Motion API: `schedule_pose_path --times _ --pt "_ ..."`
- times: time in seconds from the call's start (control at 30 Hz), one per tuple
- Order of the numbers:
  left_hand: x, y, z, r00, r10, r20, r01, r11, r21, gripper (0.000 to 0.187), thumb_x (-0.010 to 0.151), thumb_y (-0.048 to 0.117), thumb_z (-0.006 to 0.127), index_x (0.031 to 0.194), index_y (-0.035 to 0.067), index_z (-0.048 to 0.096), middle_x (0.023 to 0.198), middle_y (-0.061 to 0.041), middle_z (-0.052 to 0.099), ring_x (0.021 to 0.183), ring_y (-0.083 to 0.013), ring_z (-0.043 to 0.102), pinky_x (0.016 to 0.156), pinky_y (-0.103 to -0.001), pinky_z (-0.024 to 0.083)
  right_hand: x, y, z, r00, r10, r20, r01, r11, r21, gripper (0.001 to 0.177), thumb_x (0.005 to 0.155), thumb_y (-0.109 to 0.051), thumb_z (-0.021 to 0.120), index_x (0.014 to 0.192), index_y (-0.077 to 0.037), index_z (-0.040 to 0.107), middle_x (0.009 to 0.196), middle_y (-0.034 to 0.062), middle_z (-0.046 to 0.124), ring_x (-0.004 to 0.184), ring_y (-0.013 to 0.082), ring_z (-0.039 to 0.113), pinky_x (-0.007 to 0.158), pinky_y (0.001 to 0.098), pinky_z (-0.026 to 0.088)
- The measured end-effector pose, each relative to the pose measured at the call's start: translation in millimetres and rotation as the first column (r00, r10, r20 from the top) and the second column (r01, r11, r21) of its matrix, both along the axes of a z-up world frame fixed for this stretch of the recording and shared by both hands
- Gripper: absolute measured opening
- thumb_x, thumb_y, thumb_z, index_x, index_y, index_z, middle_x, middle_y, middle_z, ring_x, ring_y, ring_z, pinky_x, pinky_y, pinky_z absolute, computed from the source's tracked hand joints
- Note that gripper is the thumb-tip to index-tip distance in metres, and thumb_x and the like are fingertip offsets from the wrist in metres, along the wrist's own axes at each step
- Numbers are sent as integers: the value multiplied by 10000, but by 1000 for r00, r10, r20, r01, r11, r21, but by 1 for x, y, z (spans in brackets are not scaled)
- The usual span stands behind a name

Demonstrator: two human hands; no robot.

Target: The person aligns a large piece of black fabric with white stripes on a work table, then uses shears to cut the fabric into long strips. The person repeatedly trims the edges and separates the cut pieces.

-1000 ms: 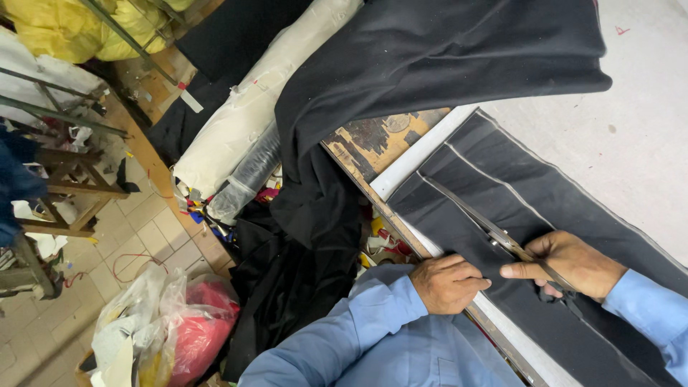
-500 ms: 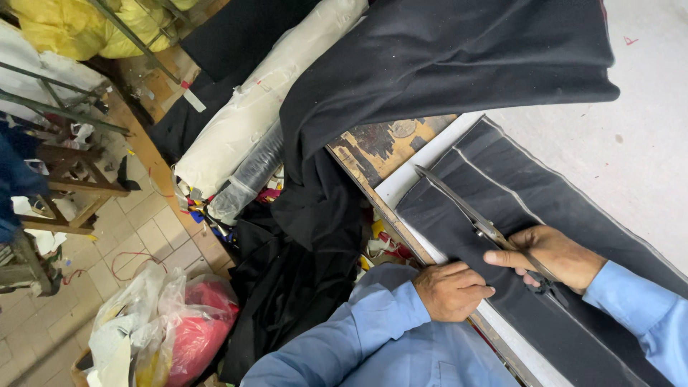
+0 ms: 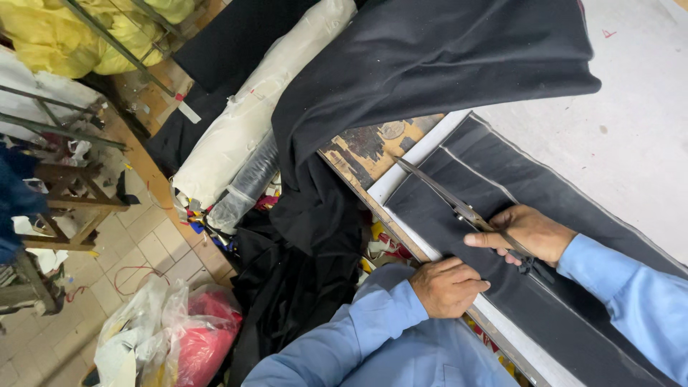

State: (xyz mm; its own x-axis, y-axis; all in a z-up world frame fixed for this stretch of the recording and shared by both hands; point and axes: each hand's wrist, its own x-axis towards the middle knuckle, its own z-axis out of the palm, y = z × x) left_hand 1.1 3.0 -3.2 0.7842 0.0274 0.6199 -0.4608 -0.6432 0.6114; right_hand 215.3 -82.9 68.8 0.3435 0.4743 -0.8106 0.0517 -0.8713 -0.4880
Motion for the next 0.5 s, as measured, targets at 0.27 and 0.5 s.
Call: schedule_pose_path --times 0.27,0.5 --pt "1 0 18 997 74 -30 -73 997 37 176 852 9 742 1010 83 762 964 -37 684 846 -241 646 772 -357 558 -14 5 23 1000 11 25 -14 995 102 541 708 -437 908 595 29 657 518 103 602 410 177 579 422 328 487" --pt "6 -38 90 968 222 -115 -229 972 -57 173 820 12 732 987 56 729 912 -84 702 831 -269 673 734 -370 556 -56 -130 72 841 -239 485 73 939 336 531 642 -433 938 598 -5 628 500 105 450 498 178 372 461 357 400"
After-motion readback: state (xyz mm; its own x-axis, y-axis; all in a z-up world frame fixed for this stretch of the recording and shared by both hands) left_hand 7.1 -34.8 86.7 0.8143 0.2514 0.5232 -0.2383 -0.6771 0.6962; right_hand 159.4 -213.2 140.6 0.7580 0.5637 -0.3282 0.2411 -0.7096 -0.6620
